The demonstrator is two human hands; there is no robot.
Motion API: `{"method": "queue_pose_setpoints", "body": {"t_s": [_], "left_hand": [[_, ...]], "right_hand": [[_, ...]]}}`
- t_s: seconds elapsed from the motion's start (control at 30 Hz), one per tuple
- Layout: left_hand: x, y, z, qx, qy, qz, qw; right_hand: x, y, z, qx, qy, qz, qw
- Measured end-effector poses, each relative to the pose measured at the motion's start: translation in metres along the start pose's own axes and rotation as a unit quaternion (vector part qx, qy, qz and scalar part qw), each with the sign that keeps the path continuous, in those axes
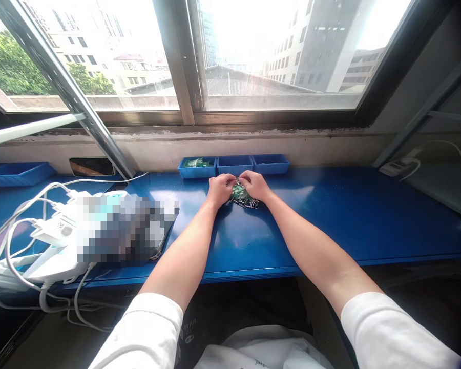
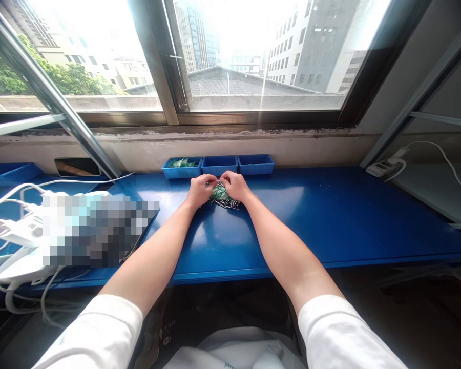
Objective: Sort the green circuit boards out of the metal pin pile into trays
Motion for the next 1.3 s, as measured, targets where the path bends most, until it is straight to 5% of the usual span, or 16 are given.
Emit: {"method": "queue_pose_setpoints", "body": {"t_s": [0.27, 0.5, 0.7, 1.13, 1.3], "left_hand": [[0.002, 0.001, -0.005, -0.01, 0.017, 0.001, 1.0], [0.006, 0.002, -0.028, -0.119, 0.103, -0.017, 0.987], [0.02, 0.001, -0.038, -0.137, 0.118, -0.053, 0.982], [0.024, 0.001, -0.037, -0.136, 0.12, -0.073, 0.981], [0.024, 0.0, -0.037, -0.138, 0.119, -0.078, 0.98]], "right_hand": [[-0.004, 0.0, -0.003, 0.01, 0.184, 0.014, 0.983], [-0.022, 0.008, 0.002, 0.011, -0.03, 0.048, 0.998], [-0.034, 0.018, 0.019, 0.03, -0.212, 0.082, 0.973], [-0.028, 0.023, 0.059, 0.122, -0.249, 0.042, 0.96], [-0.028, 0.021, 0.058, 0.109, -0.242, 0.05, 0.963]]}}
Point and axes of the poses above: each hand's wrist, its own y-axis towards the middle knuckle, its own x-axis out of the palm, z = x × y, the point moved 9 cm from there along y, towards the middle knuckle, and after that the axes turned 14 degrees about y, right-handed, at the moved point
